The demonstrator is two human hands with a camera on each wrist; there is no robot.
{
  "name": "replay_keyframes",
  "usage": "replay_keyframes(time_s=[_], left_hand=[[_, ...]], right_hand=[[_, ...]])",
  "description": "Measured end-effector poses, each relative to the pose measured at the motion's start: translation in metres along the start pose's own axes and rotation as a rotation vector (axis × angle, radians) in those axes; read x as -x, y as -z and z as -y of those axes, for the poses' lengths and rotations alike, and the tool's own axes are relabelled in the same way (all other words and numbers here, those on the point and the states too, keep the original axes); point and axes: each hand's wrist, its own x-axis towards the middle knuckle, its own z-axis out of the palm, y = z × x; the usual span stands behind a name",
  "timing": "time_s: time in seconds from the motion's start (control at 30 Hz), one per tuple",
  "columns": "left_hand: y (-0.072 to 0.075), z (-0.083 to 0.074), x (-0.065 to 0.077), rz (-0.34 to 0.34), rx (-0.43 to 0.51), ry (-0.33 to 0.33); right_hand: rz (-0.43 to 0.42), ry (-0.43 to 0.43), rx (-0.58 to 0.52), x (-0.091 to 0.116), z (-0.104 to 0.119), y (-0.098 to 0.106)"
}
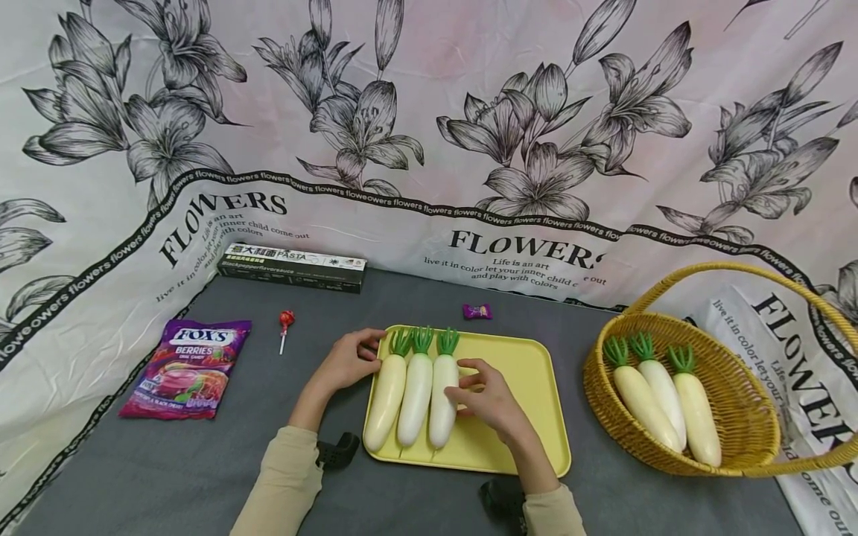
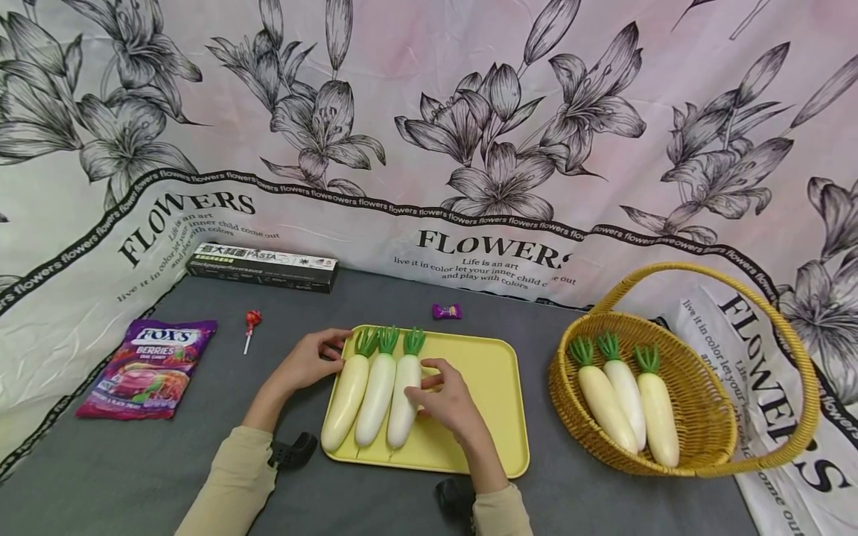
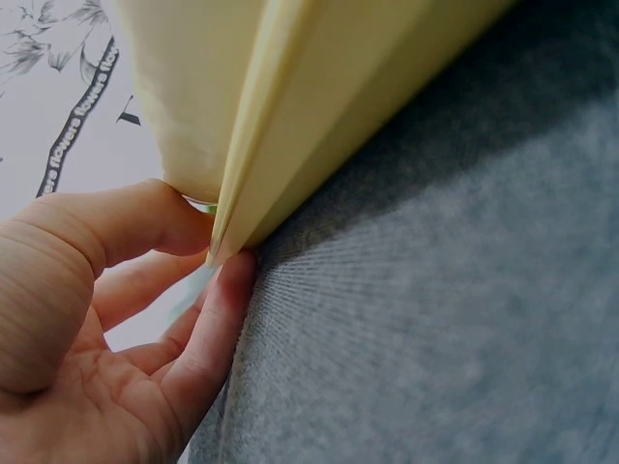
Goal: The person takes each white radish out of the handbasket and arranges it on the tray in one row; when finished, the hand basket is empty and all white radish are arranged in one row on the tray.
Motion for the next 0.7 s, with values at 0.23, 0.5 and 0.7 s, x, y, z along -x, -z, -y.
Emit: replay_keyframes(time_s=[0.23, 0.5, 0.7], left_hand=[[0.001, -0.002, 0.001, 0.003, -0.004, 0.005], [0.001, -0.001, 0.0, 0.005, -0.003, -0.006], [0.001, -0.002, 0.0, 0.001, -0.001, -0.004]], right_hand=[[-0.006, -0.004, 0.007, 0.001, 0.001, 0.007], [-0.037, -0.009, 0.004, 0.0, 0.001, 0.015], [-0.03, -0.006, 0.001, -0.001, 0.0, 0.018]])
